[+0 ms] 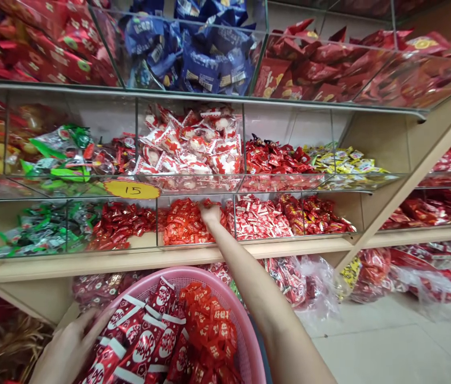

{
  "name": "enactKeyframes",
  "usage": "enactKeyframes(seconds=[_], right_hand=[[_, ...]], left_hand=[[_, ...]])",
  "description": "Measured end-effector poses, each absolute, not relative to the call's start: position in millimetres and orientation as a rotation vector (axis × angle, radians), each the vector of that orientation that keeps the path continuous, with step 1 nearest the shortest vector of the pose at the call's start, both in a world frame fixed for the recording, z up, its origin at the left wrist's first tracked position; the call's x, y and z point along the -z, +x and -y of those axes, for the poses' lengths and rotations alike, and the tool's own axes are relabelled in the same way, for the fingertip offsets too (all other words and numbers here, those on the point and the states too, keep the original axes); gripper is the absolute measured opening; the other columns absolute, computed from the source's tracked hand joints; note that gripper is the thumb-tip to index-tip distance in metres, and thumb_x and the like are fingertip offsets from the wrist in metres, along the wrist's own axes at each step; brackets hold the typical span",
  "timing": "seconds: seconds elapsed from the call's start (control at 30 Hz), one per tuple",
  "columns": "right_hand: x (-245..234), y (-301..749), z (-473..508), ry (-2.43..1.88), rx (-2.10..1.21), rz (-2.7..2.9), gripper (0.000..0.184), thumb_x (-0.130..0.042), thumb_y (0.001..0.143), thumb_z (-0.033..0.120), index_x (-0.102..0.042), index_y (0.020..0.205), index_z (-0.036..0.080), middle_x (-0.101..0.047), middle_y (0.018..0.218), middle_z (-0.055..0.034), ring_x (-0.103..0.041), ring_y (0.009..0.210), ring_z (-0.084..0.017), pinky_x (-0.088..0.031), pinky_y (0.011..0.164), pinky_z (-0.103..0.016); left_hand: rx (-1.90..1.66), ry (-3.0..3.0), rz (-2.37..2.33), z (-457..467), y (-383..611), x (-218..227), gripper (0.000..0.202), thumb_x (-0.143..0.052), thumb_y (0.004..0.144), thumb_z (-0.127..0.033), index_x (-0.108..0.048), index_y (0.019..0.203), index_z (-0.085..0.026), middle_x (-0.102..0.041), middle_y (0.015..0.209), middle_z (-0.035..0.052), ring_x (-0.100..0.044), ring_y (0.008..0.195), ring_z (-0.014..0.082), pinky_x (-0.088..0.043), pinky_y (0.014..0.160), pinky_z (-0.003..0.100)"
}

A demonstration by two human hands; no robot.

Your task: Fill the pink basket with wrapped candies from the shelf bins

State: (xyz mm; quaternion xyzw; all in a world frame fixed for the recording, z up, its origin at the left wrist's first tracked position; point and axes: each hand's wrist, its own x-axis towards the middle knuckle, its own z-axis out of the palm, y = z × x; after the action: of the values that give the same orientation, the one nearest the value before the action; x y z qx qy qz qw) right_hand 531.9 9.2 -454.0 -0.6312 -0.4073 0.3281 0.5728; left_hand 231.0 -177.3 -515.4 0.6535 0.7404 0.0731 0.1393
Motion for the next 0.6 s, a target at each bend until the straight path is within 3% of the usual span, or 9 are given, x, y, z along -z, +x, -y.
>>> enactKeyframes(seconds=[0.2, 0.33, 0.6], right_hand=[[457, 536, 14, -1.312, -0.897, 0.916, 0.014, -0.050, 0.078, 0.015, -0.050, 0.065, 0.017, -0.058, 0.054, 0.0022, -0.044, 0.034, -0.006, -0.032, 0.033, -0.016], [459, 541, 41, -1.188, -0.952, 0.956, 0.007, -0.052, 0.079, 0.021, -0.051, 0.074, 0.017, -0.062, 0.064, 0.0021, -0.050, 0.039, -0.006, -0.037, 0.034, -0.016], [460, 542, 65, -0.835, -1.028, 0.980, 0.029, -0.068, 0.066, 0.039, -0.052, 0.074, 0.016, -0.063, 0.064, 0.0013, -0.056, 0.044, -0.008, -0.043, 0.038, -0.016]], left_hand=[[-0.225, 1.880, -2.140, 177, 230, 517, 0.037, -0.033, 0.085, -0.050, -0.060, 0.092, -0.026, -0.072, 0.081, 0.0080, -0.066, 0.086, 0.0282, -0.045, 0.062, 0.025], [-0.209, 1.910, -2.139, 177, 231, 517, 0.036, -0.031, 0.085, -0.050, -0.058, 0.086, -0.027, -0.072, 0.079, 0.0071, -0.067, 0.085, 0.0278, -0.045, 0.062, 0.025], [-0.140, 1.904, -2.150, 178, 231, 516, 0.037, -0.029, 0.086, -0.049, -0.057, 0.092, -0.026, -0.071, 0.082, 0.0077, -0.066, 0.089, 0.0282, -0.045, 0.064, 0.025]])
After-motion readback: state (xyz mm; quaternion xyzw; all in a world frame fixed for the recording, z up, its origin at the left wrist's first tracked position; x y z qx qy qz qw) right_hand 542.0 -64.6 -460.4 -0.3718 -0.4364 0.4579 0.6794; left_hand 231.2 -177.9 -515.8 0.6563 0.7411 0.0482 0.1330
